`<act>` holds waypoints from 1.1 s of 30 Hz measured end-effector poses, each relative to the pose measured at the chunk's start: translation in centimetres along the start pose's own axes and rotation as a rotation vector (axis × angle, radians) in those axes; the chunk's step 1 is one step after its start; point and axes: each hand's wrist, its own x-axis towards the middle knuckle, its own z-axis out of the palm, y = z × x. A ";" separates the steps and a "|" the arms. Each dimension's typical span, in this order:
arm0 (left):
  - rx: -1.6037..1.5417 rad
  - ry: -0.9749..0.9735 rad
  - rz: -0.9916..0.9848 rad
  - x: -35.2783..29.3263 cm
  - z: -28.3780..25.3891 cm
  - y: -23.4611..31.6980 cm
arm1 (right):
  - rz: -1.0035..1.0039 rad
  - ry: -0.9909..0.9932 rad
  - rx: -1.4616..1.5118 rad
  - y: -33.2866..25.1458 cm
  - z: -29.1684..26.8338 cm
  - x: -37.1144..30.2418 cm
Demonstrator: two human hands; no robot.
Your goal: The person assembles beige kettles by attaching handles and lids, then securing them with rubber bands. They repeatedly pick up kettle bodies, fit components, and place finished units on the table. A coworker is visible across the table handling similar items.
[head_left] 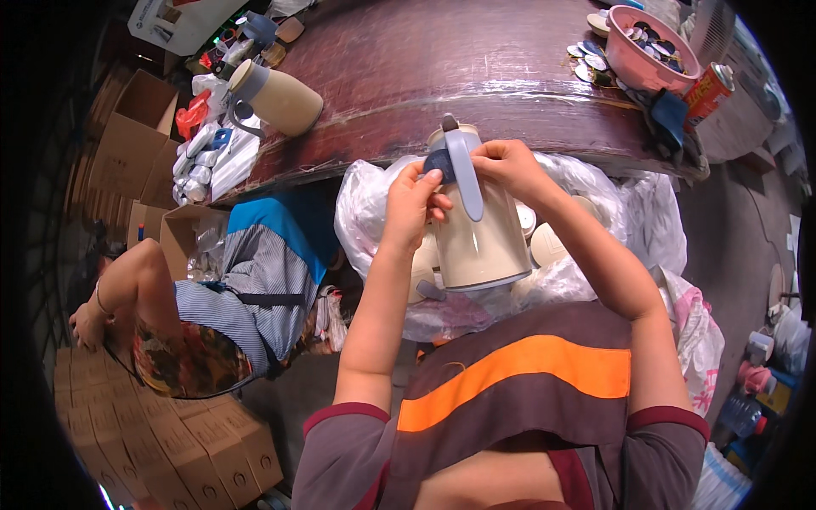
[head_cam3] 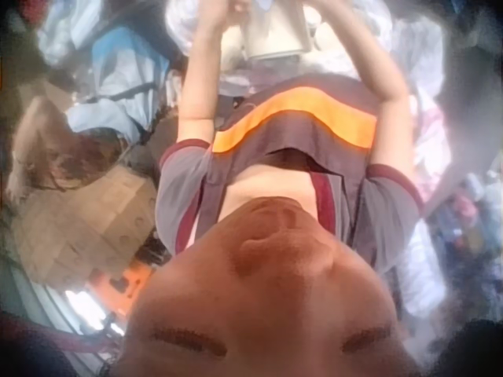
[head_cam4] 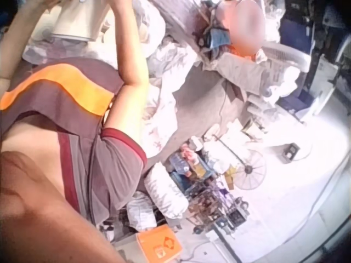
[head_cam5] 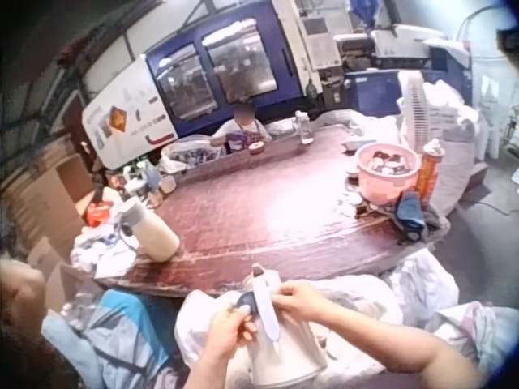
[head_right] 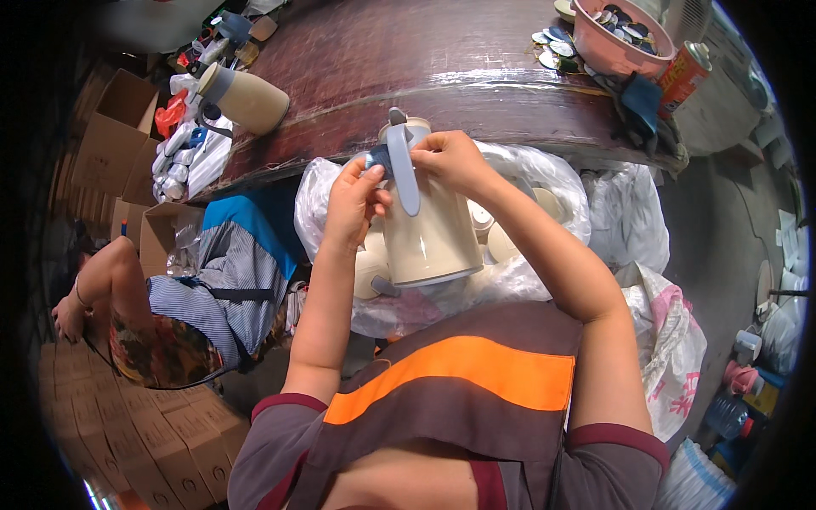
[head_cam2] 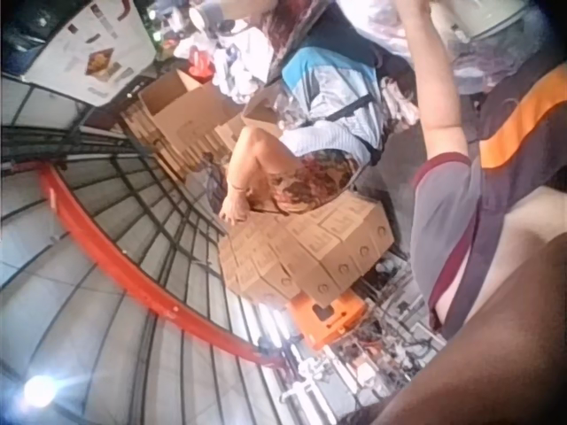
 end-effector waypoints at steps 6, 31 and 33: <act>-0.095 0.212 0.148 0.4 -1.5 0.1 | 0.030 -0.100 0.775 -0.1 -1.0 -1.8; 0.023 0.166 0.327 -1.0 2.4 2.0 | -0.322 0.240 -0.120 -5.9 2.8 -0.8; -0.186 -0.055 0.003 -1.5 2.3 2.5 | -0.232 0.184 -0.143 -5.7 3.1 -1.3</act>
